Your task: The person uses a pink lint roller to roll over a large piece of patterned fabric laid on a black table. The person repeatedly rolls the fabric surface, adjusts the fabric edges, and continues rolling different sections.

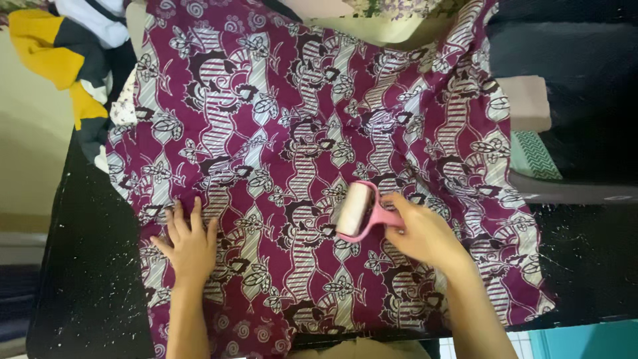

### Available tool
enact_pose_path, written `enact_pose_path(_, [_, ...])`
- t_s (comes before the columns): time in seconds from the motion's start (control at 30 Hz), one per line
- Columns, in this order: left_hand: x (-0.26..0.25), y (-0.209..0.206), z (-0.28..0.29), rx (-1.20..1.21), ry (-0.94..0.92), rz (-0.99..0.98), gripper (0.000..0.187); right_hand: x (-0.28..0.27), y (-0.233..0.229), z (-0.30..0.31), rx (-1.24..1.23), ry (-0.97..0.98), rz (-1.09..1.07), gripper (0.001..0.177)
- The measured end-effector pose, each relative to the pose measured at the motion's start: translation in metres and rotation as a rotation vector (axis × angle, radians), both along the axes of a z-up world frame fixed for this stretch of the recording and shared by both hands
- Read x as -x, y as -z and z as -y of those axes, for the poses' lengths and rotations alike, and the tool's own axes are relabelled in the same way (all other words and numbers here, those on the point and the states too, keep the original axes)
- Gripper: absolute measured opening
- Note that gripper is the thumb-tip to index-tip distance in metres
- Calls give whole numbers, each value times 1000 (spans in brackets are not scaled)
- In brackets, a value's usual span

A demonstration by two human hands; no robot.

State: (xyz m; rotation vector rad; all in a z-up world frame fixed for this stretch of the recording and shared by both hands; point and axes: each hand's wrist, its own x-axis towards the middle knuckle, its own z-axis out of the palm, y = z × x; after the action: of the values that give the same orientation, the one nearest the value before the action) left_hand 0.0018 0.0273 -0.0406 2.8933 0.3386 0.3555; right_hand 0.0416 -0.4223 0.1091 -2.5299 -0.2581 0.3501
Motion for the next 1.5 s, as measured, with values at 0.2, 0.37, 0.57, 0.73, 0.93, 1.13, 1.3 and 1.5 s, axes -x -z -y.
enact_pose_path(0.2, [-20, 2, 46, -611, -116, -257, 55, 65, -15, 16, -35, 49, -23, 57])
enact_pose_path(0.37, [-17, -15, 194, 21, 595, -113, 54, 98, -4, 14, 62, 148, 15, 49])
enact_pose_path(0.57, [-33, -45, 224, 131, 667, -63, 74, 68, 54, -27, 268, 228, 248, 55])
enact_pose_path(0.73, [-33, -39, 221, 169, 663, -40, 76, -31, 97, -39, 255, 291, 479, 52])
enact_pose_path(0.93, [-35, -32, 222, 152, 663, -46, 76, -113, 106, -45, 161, 290, 518, 63])
enact_pose_path(1.13, [-34, -32, 220, 148, 656, -38, 77, -53, 80, -40, 134, 229, 437, 48])
enact_pose_path(1.3, [-32, -29, 219, 283, 617, 26, 92, 31, 45, -30, 225, 222, 239, 26])
enact_pose_path(1.5, [-34, -26, 220, 177, 620, -24, 93, 18, 54, -29, 280, 227, 200, 25])
